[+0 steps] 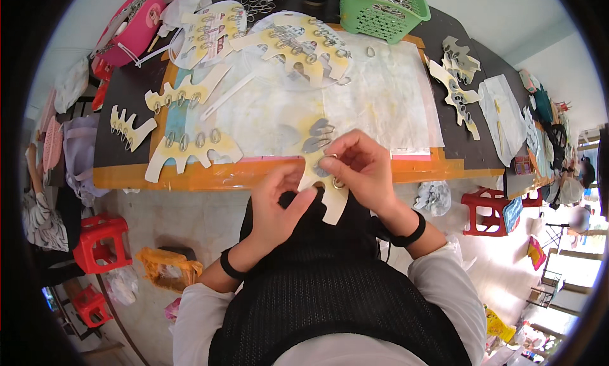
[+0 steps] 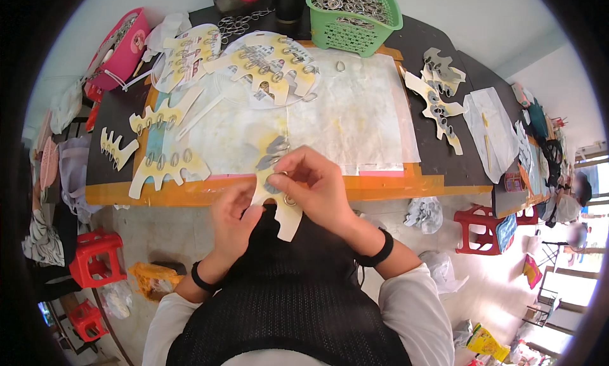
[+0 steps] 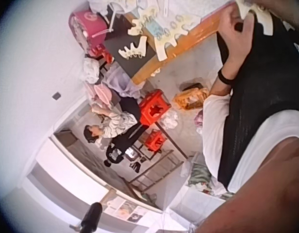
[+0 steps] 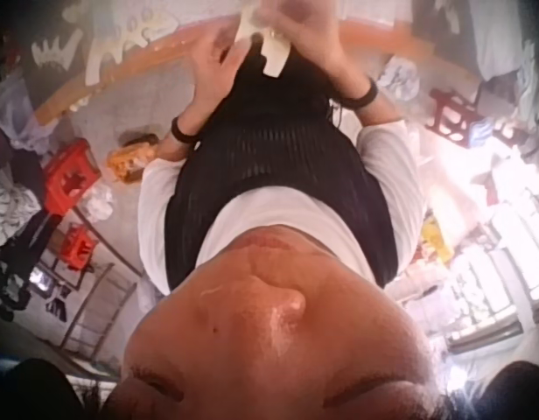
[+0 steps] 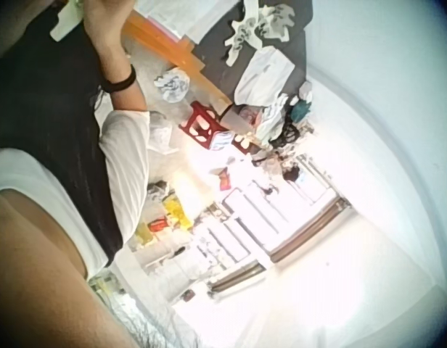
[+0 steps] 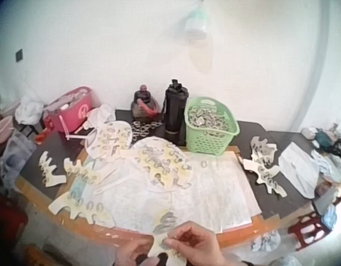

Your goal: Attaching small metal rings to pre-cut white leather shoe or bag components.

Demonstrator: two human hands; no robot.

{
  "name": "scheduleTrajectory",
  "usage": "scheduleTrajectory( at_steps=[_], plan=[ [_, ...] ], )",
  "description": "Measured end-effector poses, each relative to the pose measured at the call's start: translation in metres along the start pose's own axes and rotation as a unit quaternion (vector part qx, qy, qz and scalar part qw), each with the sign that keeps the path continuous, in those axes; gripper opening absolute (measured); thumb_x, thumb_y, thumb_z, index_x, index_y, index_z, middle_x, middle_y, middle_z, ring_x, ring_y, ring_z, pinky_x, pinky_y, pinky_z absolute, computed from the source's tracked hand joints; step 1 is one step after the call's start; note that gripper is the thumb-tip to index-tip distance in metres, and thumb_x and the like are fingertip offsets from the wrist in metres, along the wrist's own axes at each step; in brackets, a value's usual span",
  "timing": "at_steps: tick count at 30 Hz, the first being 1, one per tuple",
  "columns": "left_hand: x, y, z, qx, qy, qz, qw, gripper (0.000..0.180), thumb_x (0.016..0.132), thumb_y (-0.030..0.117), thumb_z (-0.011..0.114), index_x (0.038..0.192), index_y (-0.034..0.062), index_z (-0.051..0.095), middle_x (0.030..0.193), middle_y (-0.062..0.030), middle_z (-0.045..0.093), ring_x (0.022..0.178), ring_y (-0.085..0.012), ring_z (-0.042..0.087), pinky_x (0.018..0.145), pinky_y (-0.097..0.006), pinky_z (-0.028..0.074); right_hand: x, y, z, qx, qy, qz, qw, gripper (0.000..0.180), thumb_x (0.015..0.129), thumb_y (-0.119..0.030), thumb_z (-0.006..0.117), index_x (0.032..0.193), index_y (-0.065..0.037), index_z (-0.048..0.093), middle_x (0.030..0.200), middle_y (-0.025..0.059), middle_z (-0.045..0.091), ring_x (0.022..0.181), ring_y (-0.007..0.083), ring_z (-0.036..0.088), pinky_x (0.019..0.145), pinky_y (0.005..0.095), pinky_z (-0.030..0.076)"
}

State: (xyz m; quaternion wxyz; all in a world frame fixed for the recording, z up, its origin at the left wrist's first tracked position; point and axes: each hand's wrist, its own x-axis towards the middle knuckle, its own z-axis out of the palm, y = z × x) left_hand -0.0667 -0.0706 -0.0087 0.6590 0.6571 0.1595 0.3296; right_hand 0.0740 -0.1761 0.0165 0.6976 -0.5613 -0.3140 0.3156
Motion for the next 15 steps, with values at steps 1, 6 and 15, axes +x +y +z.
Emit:
scheduleTrajectory(
  at_steps=[1,6,15],
  plan=[
    [0.004,0.002,0.002,-0.113,-0.023,-0.118,0.986,0.026,0.084,0.004,0.073,0.105,-0.0042,0.059,0.092,-0.0045,0.06,0.081,-0.009,0.057,0.073,-0.024,0.046,-0.004,-0.002,0.003,-0.015,0.001,0.002,1.0,0.016,0.088,0.001,0.069,0.102,-0.003,0.062,0.089,-0.0006,0.064,0.082,0.0044,0.061,0.072,0.0213,0.05],
    [0.011,-0.005,-0.008,-0.075,-0.082,-0.057,0.992,0.012,0.087,-0.001,0.07,0.094,-0.005,0.061,0.081,0.001,0.053,0.071,-0.0042,0.046,0.065,-0.02,0.04,-0.002,-0.01,-0.003,-0.201,-0.055,-0.158,0.965,0.019,0.083,0.0,0.072,0.101,0.001,0.069,0.09,0.0082,0.066,0.079,0.0127,0.063,0.067,0.0252,0.051],
    [0.015,0.009,-0.015,-0.091,-0.149,-0.095,0.98,0.008,0.089,-0.002,0.067,0.095,-0.0063,0.065,0.082,-0.0018,0.06,0.074,-0.0073,0.059,0.067,-0.022,0.05,0.001,-0.013,-0.015,-0.311,-0.089,-0.311,0.894,0.021,0.08,-0.004,0.076,0.101,-0.007,0.075,0.092,0.005,0.066,0.081,0.0192,0.062,0.069,0.0303,0.051]
  ],
)
